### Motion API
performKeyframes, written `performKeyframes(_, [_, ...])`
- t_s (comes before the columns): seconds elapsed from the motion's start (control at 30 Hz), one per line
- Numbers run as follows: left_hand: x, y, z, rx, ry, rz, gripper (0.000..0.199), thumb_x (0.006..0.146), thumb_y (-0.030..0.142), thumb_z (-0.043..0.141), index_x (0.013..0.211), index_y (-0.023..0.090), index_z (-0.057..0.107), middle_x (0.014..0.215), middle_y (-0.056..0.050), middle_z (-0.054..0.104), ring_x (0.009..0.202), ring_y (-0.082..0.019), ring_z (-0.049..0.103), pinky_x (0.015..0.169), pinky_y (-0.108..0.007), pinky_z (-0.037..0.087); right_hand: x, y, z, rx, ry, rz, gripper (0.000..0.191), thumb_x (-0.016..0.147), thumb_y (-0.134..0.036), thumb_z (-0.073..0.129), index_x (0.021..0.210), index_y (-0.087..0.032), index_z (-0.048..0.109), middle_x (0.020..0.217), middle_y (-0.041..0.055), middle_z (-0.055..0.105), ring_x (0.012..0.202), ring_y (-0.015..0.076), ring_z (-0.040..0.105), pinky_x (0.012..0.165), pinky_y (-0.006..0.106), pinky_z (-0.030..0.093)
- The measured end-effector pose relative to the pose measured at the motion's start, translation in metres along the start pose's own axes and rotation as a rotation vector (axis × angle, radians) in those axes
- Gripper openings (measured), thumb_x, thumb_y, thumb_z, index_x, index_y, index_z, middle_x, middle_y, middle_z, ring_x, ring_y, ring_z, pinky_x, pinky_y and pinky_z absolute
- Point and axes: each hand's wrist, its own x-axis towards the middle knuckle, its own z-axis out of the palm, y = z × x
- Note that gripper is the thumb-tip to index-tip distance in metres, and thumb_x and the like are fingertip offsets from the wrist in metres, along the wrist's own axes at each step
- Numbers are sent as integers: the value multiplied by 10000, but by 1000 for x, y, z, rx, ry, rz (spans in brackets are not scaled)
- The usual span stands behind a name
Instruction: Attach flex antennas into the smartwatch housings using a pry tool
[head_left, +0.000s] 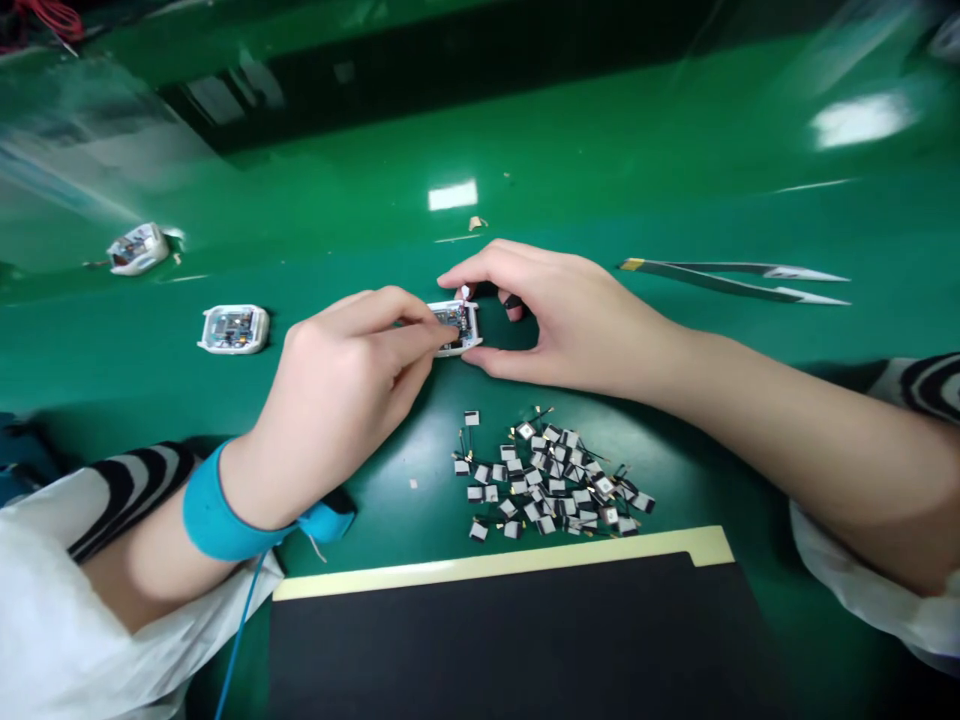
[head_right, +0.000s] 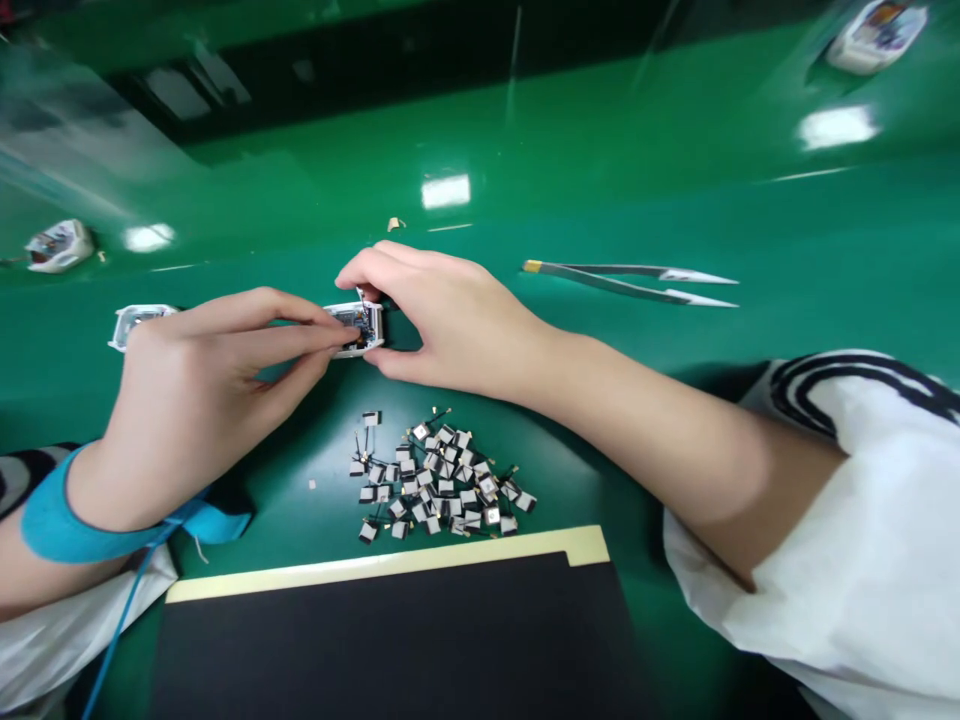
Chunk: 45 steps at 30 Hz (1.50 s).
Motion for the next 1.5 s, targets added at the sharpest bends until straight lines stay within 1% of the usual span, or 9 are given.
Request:
performKeyframes(0.13, [-1, 2, 1, 19, 24, -18, 154, 804, 149, 500, 867, 220, 620, 877, 25, 613, 757, -126, 579, 657, -234, 474, 0, 0, 0, 4, -9, 6, 336, 755, -327, 548, 1067, -216, 492, 1020, -1, 552, 934, 179, 531, 755, 296, 448])
performKeyframes(0.23, [0, 3, 1, 43, 26, -38, 161, 812, 152, 491, 852, 236, 623, 868, 39, 611, 749, -115, 575, 647, -221, 462, 0, 1, 0, 15, -5, 2, 336, 749, -304, 558, 1062, -200, 493, 1015, 3, 548, 917, 168, 533, 756, 287, 449])
performKeyframes(0.53, [0, 7, 1, 101, 12, -44, 196, 823, 153, 462, 870, 231, 636, 844, 14, 599, 741, -123, 557, 620, -232, 439, 0, 1, 0, 32, 2, -6, 333, 737, -269, 581, 1045, -185, 487, 998, -6, 533, 904, 145, 522, 743, 266, 440])
performKeyframes(0.63, [1, 7, 1, 122, 4, -38, 205, 829, 158, 450, 881, 223, 638, 843, 4, 600, 739, -126, 556, 620, -240, 440, 0, 2, 0, 15, 7, -18, 348, 737, -275, 581, 1057, -187, 479, 1003, -10, 532, 894, 136, 523, 734, 259, 446])
performKeyframes(0.83, [1, 6, 1, 117, 40, 16, 193, 824, 183, 469, 885, 189, 652, 824, -28, 602, 721, -131, 551, 617, -245, 439, 0, 1, 0, -2, 5, -4, 330, 739, -291, 572, 1043, -200, 481, 985, -16, 535, 886, 129, 527, 746, 262, 455])
performKeyframes(1.07, [1, 5, 3, 129, 74, 60, 178, 806, 164, 498, 859, 168, 668, 810, -48, 610, 710, -129, 543, 615, -237, 430, 1, 1, -1, -17, -6, 4, 329, 731, -309, 575, 1025, -198, 479, 979, -14, 527, 871, 123, 525, 698, 237, 458])
performKeyframes(1.2, [1, 6, 4, 131, 78, 50, 182, 812, 179, 493, 856, 176, 670, 815, -47, 612, 718, -133, 549, 620, -243, 437, 0, 2, 0, -15, 2, -12, 315, 740, -305, 564, 1022, -195, 478, 990, -18, 520, 883, 124, 522, 700, 224, 445])
performKeyframes(1.37, [1, 7, 4, 117, 61, 49, 175, 810, 166, 503, 873, 168, 666, 839, -58, 614, 716, -127, 556, 612, -235, 440, -1, 3, 0, -7, 9, -23, 334, 748, -315, 553, 1046, -186, 477, 992, -13, 518, 883, 129, 522, 711, 237, 440])
performKeyframes(1.5, [0, 7, 4, 130, 57, 22, 172, 809, 173, 504, 878, 199, 659, 855, -38, 617, 703, -112, 555, 621, -236, 448, 0, 2, -1, -14, -1, -12, 322, 747, -308, 553, 1038, -191, 480, 993, -16, 521, 886, 128, 526, 712, 232, 443])
